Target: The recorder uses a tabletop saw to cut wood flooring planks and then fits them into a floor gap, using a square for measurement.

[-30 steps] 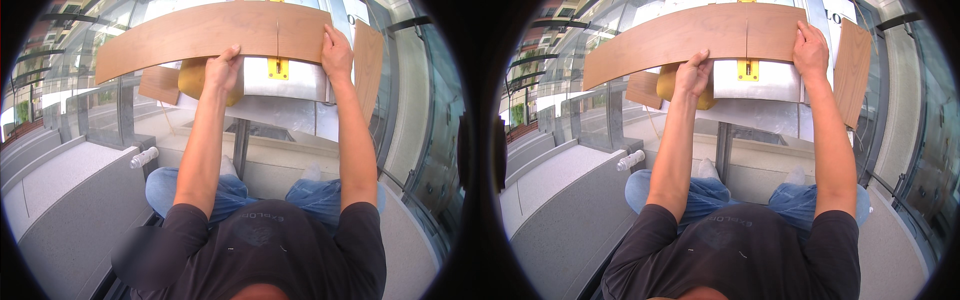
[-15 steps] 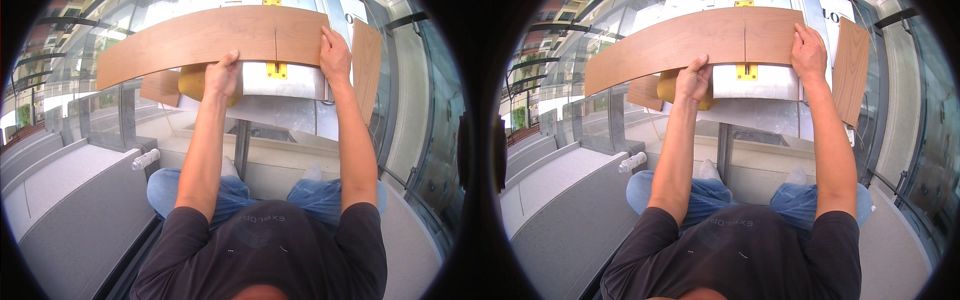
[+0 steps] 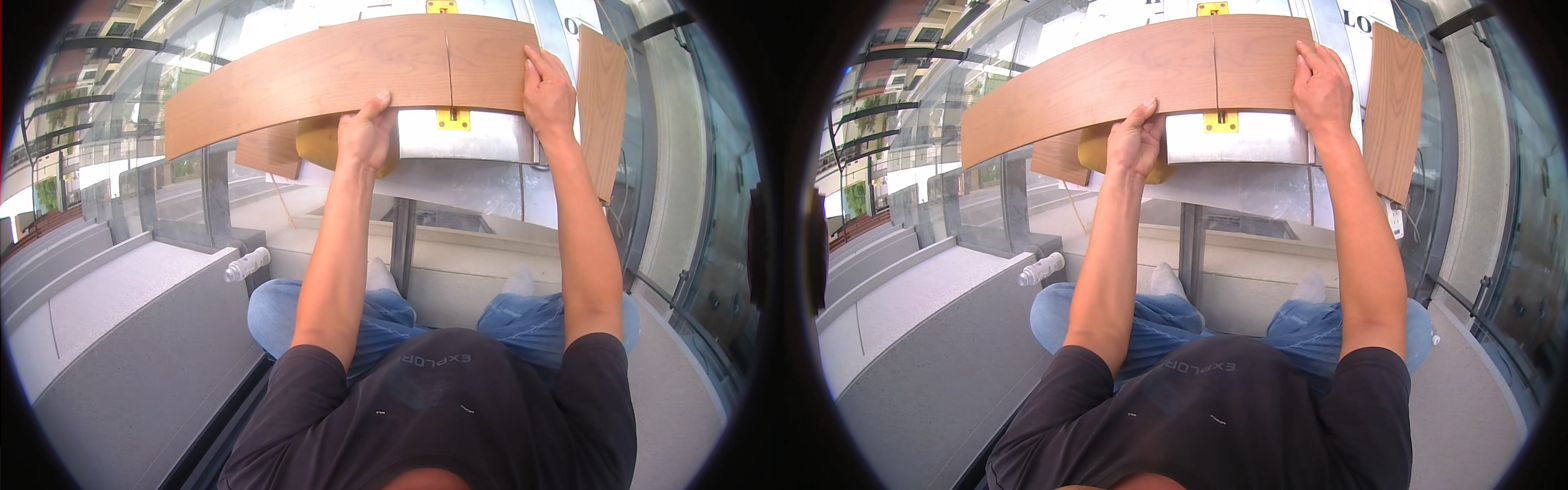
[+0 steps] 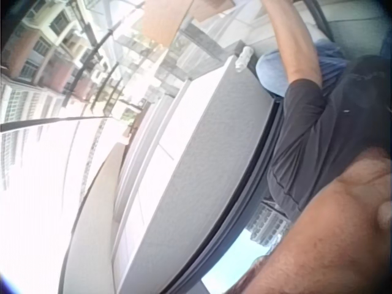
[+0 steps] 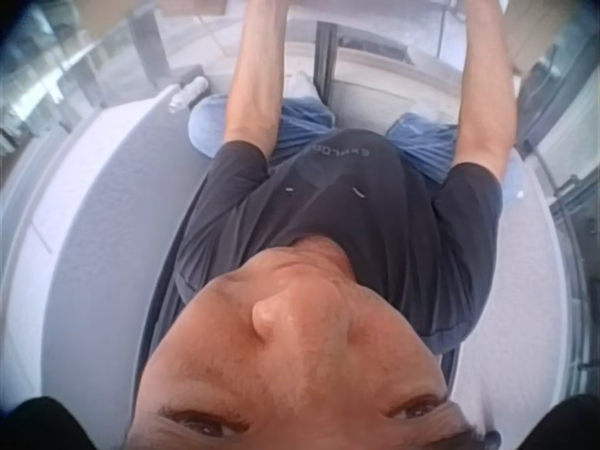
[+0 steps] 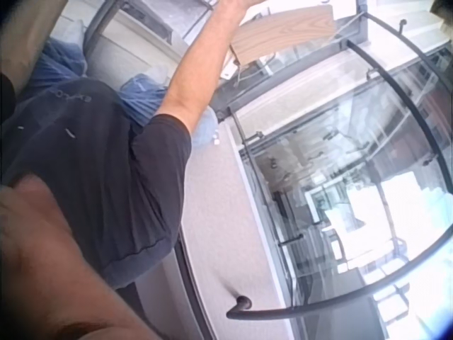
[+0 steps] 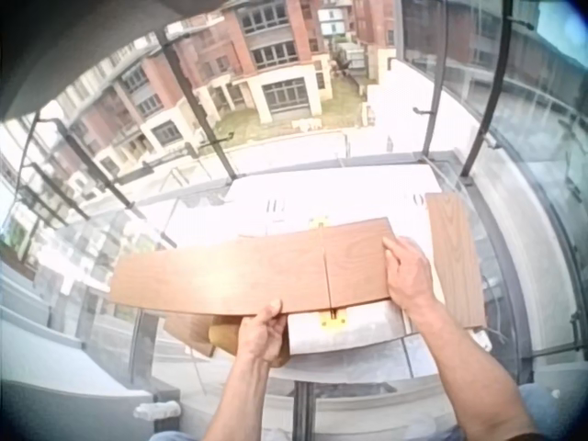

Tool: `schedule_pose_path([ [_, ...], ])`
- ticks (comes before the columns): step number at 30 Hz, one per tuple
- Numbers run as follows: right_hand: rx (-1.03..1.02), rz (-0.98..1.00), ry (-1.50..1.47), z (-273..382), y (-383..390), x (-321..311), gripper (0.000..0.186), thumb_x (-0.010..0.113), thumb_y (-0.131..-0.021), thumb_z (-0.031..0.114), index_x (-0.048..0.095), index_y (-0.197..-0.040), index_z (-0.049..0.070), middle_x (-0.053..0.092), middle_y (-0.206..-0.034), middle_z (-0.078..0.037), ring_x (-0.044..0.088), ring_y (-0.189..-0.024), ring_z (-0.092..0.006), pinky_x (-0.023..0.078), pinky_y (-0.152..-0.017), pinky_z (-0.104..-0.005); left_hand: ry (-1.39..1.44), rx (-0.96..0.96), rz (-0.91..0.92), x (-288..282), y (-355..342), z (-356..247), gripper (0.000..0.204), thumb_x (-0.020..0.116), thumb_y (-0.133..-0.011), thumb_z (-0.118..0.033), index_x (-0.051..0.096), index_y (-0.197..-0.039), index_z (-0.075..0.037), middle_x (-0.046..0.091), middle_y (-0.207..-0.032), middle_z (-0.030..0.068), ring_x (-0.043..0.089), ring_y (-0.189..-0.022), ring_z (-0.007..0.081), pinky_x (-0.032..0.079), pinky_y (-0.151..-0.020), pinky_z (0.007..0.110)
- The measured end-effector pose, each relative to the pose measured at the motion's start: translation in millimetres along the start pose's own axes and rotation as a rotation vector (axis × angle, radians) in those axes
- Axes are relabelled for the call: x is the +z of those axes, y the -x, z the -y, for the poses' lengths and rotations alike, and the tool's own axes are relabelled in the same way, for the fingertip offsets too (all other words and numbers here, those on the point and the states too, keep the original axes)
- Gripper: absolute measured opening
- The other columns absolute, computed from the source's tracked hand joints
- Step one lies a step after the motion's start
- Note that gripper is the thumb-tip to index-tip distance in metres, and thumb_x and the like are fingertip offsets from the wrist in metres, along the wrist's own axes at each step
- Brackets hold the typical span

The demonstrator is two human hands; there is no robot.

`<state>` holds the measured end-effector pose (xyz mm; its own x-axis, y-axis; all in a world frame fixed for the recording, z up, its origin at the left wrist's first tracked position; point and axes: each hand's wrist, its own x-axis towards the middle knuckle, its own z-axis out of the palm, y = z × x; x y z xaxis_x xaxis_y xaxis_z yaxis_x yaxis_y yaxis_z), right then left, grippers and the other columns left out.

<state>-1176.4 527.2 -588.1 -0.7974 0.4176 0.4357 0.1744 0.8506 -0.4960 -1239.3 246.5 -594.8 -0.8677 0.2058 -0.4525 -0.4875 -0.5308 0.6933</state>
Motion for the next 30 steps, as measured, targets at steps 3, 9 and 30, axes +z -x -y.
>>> schedule_pose_path([
  [3, -0.002, 0.001, 0.003, 3, 2, -3, 0.029, 0.054, -0.098, 0.018, 0.069, -0.118, 0.004, 0.067, -0.120, -0.013, 0.058, -0.119, -0.0322, 0.046, -0.102, -0.0410, -0.009, 0.004, -0.005, 0, 2, 0, 0.032, 0.065, -0.092, 0.001, 0.053, -0.121, 0.007, 0.063, -0.118, 0.0153, 0.063, -0.112, 0.0256, 0.052, -0.105, 0.040],
  [9, 0.014, 0.017, -0.023, 6, 6, -7, 0.029, 0.054, -0.098, 0.017, 0.069, -0.118, 0.004, 0.067, -0.121, -0.013, 0.057, -0.119, -0.0325, 0.046, -0.103, -0.0411, -0.013, -0.002, -0.012, -2, 7, 1, 0.032, 0.065, -0.092, 0.001, 0.053, -0.121, 0.007, 0.063, -0.119, 0.0156, 0.063, -0.112, 0.0258, 0.051, -0.106, 0.040],
  [30, 0.008, -0.002, 0.001, 5, 20, -11, 0.028, 0.055, -0.098, 0.017, 0.069, -0.119, 0.005, 0.066, -0.122, -0.014, 0.059, -0.118, -0.0322, 0.047, -0.102, -0.0397, -0.004, 0.006, -0.009, -8, 20, 7, 0.032, 0.066, -0.091, 0.000, 0.055, -0.120, 0.007, 0.064, -0.117, 0.0144, 0.064, -0.112, 0.0245, 0.053, -0.102, 0.037],
])
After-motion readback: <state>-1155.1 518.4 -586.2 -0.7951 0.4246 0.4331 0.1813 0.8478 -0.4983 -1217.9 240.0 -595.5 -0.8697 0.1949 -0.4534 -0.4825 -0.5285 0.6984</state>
